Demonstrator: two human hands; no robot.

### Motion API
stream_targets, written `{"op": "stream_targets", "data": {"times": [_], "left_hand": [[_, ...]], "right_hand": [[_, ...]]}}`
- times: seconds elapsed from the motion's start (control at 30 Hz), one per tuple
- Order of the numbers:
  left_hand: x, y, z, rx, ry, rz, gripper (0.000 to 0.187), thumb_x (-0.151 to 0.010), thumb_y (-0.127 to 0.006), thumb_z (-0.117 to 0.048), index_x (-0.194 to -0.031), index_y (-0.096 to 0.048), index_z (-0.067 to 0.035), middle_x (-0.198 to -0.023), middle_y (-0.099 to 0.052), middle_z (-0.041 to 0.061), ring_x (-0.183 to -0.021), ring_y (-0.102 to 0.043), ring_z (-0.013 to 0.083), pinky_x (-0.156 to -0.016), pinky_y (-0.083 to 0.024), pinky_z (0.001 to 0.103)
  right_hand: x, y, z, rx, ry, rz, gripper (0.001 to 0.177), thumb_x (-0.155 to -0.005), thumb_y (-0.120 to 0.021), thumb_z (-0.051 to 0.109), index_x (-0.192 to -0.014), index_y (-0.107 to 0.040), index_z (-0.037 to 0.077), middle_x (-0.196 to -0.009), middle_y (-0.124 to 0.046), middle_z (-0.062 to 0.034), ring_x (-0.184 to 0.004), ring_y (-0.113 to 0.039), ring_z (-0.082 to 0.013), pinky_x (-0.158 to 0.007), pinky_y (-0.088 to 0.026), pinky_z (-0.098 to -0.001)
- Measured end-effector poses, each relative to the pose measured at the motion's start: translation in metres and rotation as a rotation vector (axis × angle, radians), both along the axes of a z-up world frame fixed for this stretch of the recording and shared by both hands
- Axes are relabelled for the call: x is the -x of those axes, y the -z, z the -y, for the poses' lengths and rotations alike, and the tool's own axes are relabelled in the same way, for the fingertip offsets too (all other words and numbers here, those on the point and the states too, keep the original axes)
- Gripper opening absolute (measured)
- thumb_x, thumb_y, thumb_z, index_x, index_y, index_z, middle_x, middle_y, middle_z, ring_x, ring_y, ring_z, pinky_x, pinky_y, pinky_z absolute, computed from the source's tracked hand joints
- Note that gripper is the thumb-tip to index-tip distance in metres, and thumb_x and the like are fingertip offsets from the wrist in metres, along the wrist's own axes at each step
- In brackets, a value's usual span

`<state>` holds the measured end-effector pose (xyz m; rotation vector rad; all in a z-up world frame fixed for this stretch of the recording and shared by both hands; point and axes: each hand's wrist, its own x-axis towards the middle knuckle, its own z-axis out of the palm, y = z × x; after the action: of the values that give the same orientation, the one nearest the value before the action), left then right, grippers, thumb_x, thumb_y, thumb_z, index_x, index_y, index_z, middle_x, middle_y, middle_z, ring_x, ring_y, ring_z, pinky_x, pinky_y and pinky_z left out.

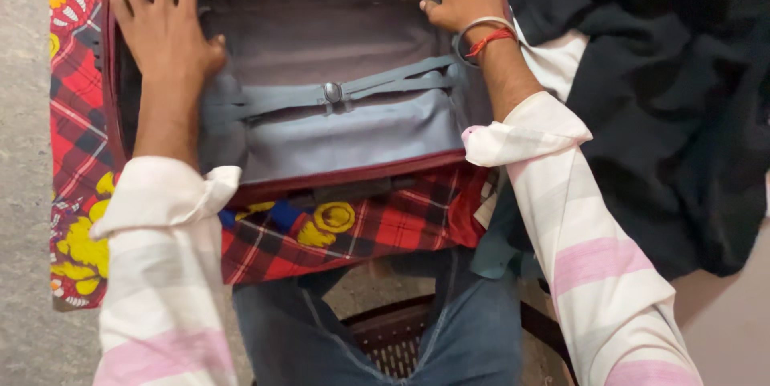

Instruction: The person opens a maroon suitcase resting on their lap, then picks up a black shirt from a pile of clothes. They button the shirt, fold it neatly by hand, and place the folded shirt into the suitcase.

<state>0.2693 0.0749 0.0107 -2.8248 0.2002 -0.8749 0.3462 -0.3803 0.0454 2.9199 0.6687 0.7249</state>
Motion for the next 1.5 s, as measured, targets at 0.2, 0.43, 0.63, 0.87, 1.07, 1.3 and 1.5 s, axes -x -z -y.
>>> {"op": "stream_targets", "data": {"times": [0.2, 0.43, 0.63, 0.87, 1.07, 1.3, 1.5], "left_hand": [[0.084, -0.032, 0.003, 0.137, -0.092, -0.164, 0.056, -0.08, -0.085, -0.041, -0.123, -0.074, -0.007, -0.164, -0.042, 0.022, -0.152, -0.026, 0.0513, -0.116, -0.022, 0.066], [0.178, -0.048, -0.013, 0.715, 0.22, -0.177, 0.039, -0.092, -0.081, -0.022, -0.126, -0.072, -0.006, -0.17, -0.037, 0.024, -0.154, -0.037, 0.0426, -0.124, -0.034, 0.051], [0.226, -0.017, 0.017, 0.945, 0.243, 0.035, 0.014, -0.112, -0.066, -0.01, -0.121, -0.074, -0.004, -0.168, -0.042, 0.019, -0.159, -0.042, 0.0334, -0.128, -0.037, 0.044], [0.269, -0.024, 0.068, 0.995, 0.233, 0.038, 0.028, -0.109, -0.078, -0.022, -0.119, -0.06, -0.003, -0.167, -0.03, 0.015, -0.156, -0.036, 0.0346, -0.121, -0.043, 0.041], [0.302, -0.011, 0.095, 0.826, 0.182, 0.052, 0.07, -0.099, -0.081, -0.008, -0.158, -0.042, -0.004, -0.175, -0.006, 0.019, -0.165, -0.01, 0.0439, -0.139, -0.021, 0.049], [0.335, 0.049, 0.122, 0.92, 0.148, -0.21, 0.084, -0.09, -0.079, -0.014, -0.163, -0.038, -0.011, -0.173, -0.011, 0.028, -0.16, -0.018, 0.0511, -0.131, -0.029, 0.057], [0.344, 0.069, 0.125, 0.494, 0.127, -0.462, 0.091, -0.077, -0.084, -0.029, -0.158, -0.042, -0.022, -0.164, -0.034, 0.022, -0.147, -0.031, 0.0526, -0.116, -0.034, 0.061]], "right_hand": [[0.051, -0.011, 0.014, -0.049, -0.05, -0.139, 0.097, -0.074, -0.083, 0.046, -0.157, -0.044, 0.014, -0.159, -0.037, -0.0226, -0.142, -0.028, -0.0513, -0.099, -0.03, -0.0688], [0.124, -0.007, 0.076, -0.407, -0.275, -0.49, 0.06, -0.096, -0.07, 0.058, -0.141, -0.063, 0.019, -0.167, -0.032, -0.0223, -0.159, -0.017, -0.0468, -0.123, -0.023, -0.0645], [0.242, -0.015, 0.074, -0.348, -0.181, -0.361, 0.052, -0.093, -0.076, 0.046, -0.134, -0.065, 0.016, -0.167, -0.024, -0.0234, -0.152, -0.015, -0.0467, -0.12, -0.015, -0.0606], [0.27, -0.015, 0.064, -0.419, -0.259, -0.234, 0.049, -0.092, -0.082, 0.02, -0.135, -0.06, 0.013, -0.169, -0.03, -0.0148, -0.159, -0.013, -0.0458, -0.13, -0.019, -0.0539], [0.274, -0.008, 0.064, -0.469, -0.254, -0.193, 0.062, -0.091, -0.085, 0.017, -0.143, -0.052, 0.012, -0.169, -0.022, -0.0183, -0.158, -0.013, -0.0477, -0.127, -0.028, -0.0535], [0.298, -0.003, 0.067, -0.466, -0.206, -0.164, 0.09, -0.087, -0.084, 0.015, -0.161, -0.033, 0.016, -0.172, -0.012, -0.0183, -0.158, -0.015, -0.0471, -0.125, -0.036, -0.0501], [0.336, 0.026, 0.064, -0.623, -0.13, -0.226, 0.098, -0.085, -0.078, 0.009, -0.165, -0.022, 0.01, -0.17, -0.021, -0.024, -0.156, -0.023, -0.0481, -0.126, -0.034, -0.0497]]}}
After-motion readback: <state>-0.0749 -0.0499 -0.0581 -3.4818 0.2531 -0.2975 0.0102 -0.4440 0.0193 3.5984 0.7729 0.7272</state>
